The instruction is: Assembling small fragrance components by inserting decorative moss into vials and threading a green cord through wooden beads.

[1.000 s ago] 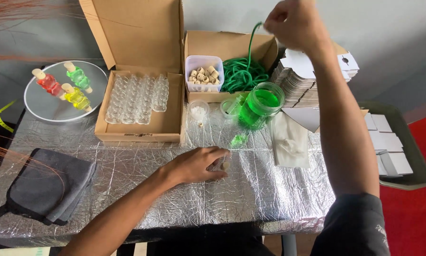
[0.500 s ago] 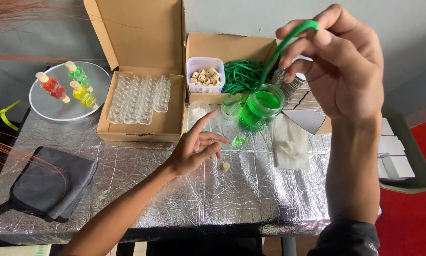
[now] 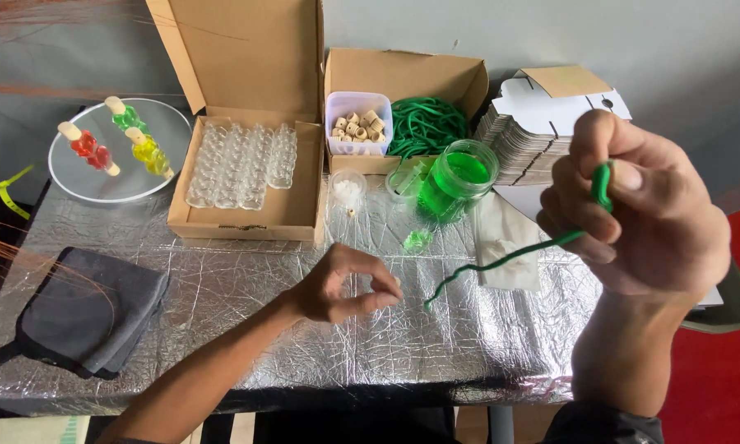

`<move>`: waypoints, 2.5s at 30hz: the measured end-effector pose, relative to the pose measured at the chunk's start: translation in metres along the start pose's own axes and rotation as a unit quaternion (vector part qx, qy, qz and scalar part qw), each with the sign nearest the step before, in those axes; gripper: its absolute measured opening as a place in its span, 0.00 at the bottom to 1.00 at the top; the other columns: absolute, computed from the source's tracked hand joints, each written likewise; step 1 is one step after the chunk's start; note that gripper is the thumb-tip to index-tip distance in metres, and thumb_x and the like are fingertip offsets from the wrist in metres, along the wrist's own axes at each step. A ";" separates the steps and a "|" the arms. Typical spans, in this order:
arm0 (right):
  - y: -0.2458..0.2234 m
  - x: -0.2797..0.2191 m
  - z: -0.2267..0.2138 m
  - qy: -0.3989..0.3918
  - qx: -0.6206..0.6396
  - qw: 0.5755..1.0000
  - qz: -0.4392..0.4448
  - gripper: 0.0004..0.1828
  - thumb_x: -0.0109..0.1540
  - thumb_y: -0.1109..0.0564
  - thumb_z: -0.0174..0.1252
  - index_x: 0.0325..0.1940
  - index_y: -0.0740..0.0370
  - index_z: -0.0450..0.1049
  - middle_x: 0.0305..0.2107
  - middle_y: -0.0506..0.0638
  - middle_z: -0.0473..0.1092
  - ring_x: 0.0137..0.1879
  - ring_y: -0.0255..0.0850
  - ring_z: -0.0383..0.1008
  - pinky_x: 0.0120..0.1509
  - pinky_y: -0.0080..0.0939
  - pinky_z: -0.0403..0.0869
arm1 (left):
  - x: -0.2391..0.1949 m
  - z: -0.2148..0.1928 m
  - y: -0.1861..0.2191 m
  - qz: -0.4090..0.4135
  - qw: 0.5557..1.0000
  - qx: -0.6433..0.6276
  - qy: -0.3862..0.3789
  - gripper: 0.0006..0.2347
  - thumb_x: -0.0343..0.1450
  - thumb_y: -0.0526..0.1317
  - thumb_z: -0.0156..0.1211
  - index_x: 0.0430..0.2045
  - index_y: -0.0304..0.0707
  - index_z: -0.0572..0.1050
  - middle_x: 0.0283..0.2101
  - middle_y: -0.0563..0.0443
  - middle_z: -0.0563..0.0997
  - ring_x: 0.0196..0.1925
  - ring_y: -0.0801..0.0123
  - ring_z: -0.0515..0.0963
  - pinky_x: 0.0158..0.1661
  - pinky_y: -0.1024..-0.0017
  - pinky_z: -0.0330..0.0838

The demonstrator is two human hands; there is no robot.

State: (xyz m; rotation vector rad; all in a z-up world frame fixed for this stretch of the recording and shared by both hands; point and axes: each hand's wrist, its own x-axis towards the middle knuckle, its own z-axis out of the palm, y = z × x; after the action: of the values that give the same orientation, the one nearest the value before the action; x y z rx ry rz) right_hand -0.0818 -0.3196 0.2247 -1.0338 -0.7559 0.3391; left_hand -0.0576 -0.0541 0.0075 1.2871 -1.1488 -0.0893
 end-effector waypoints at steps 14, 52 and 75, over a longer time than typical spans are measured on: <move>0.078 -0.005 -0.036 -0.038 -0.372 0.896 0.238 0.13 0.58 0.66 0.63 0.46 0.69 0.80 0.26 0.58 0.83 0.22 0.36 0.75 0.26 0.35 0.74 | -0.002 -0.005 -0.025 -0.235 0.896 0.334 -0.173 0.12 0.74 0.45 0.60 0.47 0.40 0.77 0.41 0.46 0.77 0.32 0.64 0.80 0.34 0.70 0.80; 0.199 -0.032 -0.059 0.144 -0.485 0.859 -0.073 0.03 0.59 0.61 0.67 0.35 0.65 0.82 0.12 0.51 0.69 0.15 0.41 0.68 0.21 0.36 0.71 | -0.008 -0.001 -0.048 -0.141 0.960 0.052 0.238 0.12 0.67 0.32 0.70 0.42 0.29 0.80 0.33 0.38 0.84 0.33 0.64 0.82 0.48 0.59 0.77; 0.201 -0.034 -0.056 0.078 -0.573 0.808 -0.114 0.04 0.59 0.64 0.65 0.37 0.65 0.83 0.13 0.53 0.72 0.16 0.44 0.72 0.21 0.39 0.71 | -0.006 -0.006 -0.045 -0.119 0.960 0.147 0.206 0.10 0.64 0.36 0.75 0.36 0.35 0.84 0.33 0.39 0.86 0.30 0.63 0.83 0.41 0.63 0.77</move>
State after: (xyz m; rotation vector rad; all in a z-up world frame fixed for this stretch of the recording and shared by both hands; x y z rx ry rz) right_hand -0.0487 -0.2770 0.0198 -2.0454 -0.9247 -0.5079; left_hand -0.0329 -0.0619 -0.0298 1.6138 -0.6610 0.1721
